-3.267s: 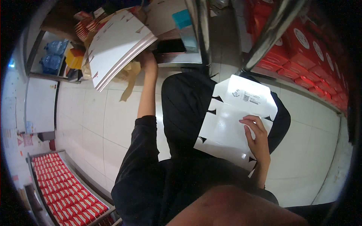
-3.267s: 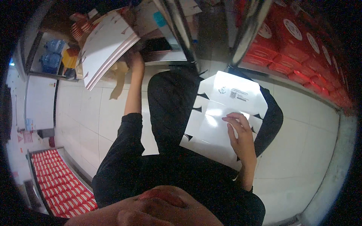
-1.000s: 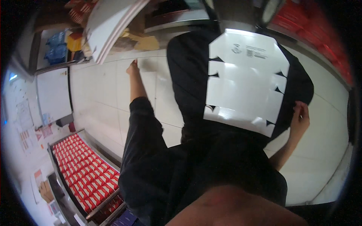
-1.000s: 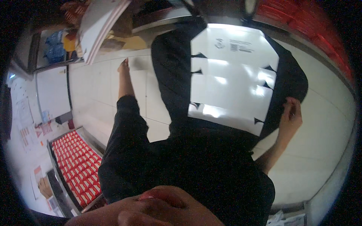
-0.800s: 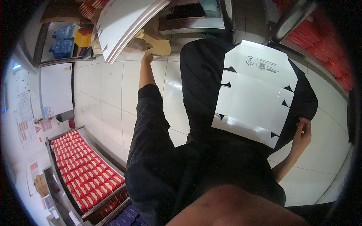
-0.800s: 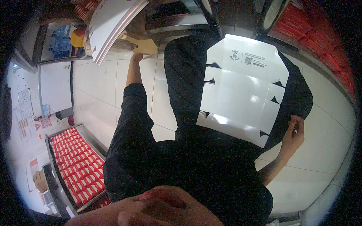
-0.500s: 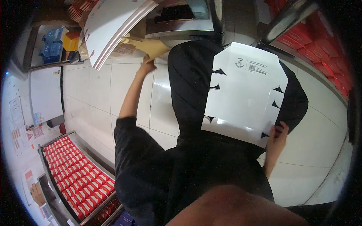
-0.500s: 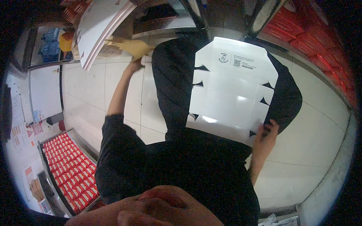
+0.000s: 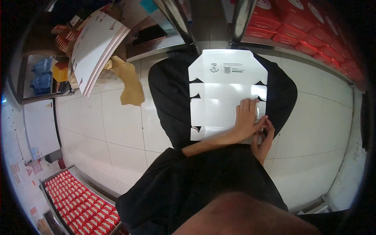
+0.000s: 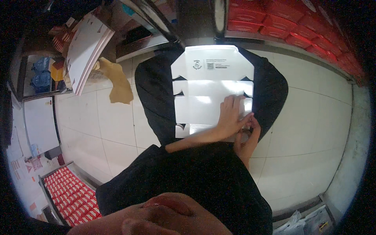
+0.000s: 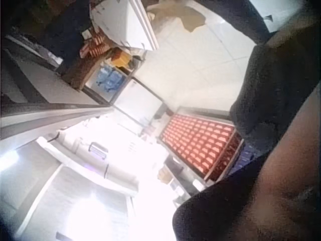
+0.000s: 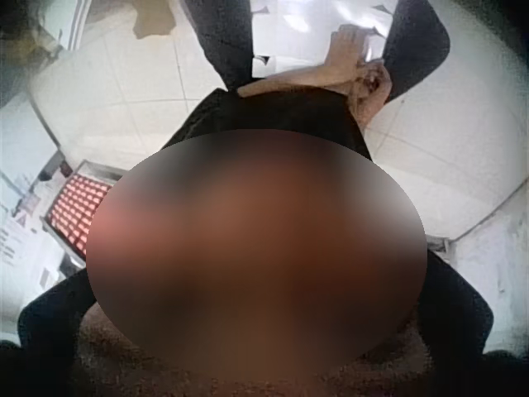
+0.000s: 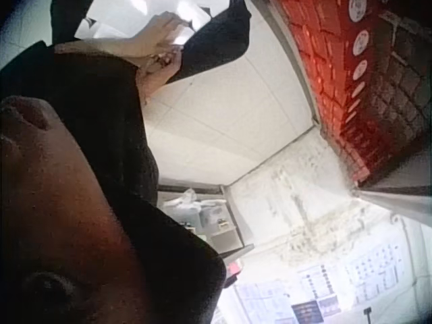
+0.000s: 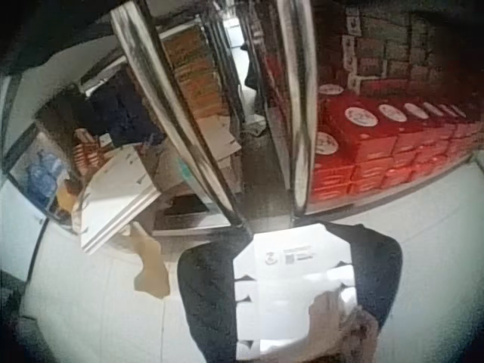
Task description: The person picks up flat cardboard sheets from a stack and folds them into three-dimensional food boxes by hand while sitting on the floor.
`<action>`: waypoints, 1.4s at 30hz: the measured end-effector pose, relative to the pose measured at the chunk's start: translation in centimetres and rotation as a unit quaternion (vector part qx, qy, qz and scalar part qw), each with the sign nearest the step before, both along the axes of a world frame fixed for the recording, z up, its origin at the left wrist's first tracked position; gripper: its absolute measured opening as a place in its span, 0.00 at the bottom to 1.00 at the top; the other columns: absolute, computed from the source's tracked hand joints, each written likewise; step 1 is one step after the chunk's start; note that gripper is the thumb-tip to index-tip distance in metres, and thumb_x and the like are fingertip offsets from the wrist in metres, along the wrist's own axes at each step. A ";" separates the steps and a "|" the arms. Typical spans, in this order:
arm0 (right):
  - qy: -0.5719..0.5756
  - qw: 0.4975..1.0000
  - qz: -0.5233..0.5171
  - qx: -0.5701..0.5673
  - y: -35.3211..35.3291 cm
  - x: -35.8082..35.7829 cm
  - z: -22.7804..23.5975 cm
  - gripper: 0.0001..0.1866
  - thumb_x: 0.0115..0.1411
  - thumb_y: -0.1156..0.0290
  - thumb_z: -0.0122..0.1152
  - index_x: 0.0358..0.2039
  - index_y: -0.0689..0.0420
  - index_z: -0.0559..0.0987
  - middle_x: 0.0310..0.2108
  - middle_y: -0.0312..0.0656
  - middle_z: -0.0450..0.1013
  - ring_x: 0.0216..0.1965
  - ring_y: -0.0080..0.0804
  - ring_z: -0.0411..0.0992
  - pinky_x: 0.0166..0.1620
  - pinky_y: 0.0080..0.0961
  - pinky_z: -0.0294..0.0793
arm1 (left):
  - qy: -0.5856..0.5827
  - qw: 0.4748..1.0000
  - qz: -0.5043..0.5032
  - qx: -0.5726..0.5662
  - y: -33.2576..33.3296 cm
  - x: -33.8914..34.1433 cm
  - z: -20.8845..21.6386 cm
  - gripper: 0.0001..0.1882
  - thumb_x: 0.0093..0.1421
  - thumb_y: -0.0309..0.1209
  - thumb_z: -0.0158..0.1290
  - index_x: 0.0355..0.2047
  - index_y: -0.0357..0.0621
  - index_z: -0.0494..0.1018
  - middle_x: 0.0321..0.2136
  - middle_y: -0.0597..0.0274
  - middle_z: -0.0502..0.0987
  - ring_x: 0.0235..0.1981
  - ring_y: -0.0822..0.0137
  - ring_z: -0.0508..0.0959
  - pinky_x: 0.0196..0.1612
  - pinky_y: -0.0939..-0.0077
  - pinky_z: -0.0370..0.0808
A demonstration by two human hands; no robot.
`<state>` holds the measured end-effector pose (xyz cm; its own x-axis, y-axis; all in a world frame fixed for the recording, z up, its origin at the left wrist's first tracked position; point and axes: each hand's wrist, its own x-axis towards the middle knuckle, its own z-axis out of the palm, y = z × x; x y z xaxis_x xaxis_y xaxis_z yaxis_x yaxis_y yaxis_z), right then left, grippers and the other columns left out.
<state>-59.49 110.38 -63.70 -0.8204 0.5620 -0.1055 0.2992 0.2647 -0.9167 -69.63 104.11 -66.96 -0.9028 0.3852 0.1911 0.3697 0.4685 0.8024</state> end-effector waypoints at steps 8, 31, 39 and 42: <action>0.012 0.996 -0.024 -0.080 5.8 0.7 0.2 0.13 0.65 0.79 0.47 0.49 0.62 0.73 0.36 0.38 0.71 0.39 0.27 0.74 0.42 0.22 0.72 | -0.092 0.995 -0.026 -0.006 -0.2 0.0 -0.7 0.35 0.49 0.40 0.65 0.54 0.45 0.62 0.45 0.54 0.62 0.49 0.53 0.62 0.49 0.60 0.57; 0.169 0.963 0.111 0.179 -0.5 -3.9 1.5 0.32 0.70 0.58 0.37 0.67 0.67 0.54 0.67 0.58 0.53 0.67 0.55 0.53 0.67 0.48 0.48 | -0.326 0.883 -0.062 0.331 -4.3 -0.6 7.1 0.16 0.65 0.23 0.51 0.53 0.39 0.65 0.40 0.65 0.70 0.40 0.76 0.76 0.36 0.82 0.81; 0.234 0.965 0.031 -0.116 -1.5 -5.0 3.9 0.48 0.64 0.32 0.30 0.69 0.61 0.48 0.66 0.46 0.54 0.64 0.36 0.54 0.66 0.35 0.49 | -0.122 0.956 -0.116 0.239 -6.9 0.7 8.3 0.15 0.61 0.19 0.53 0.50 0.34 0.72 0.37 0.58 0.75 0.34 0.67 0.80 0.39 0.77 0.77; 0.253 0.948 0.016 -0.192 0.7 -7.5 6.2 0.40 0.67 0.38 0.37 0.65 0.59 0.60 0.61 0.43 0.60 0.60 0.34 0.59 0.63 0.33 0.54 | -0.100 0.977 -0.029 0.186 -9.1 0.2 12.3 0.11 0.62 0.20 0.53 0.43 0.35 0.79 0.20 0.60 0.71 0.23 0.71 0.74 0.28 0.79 0.71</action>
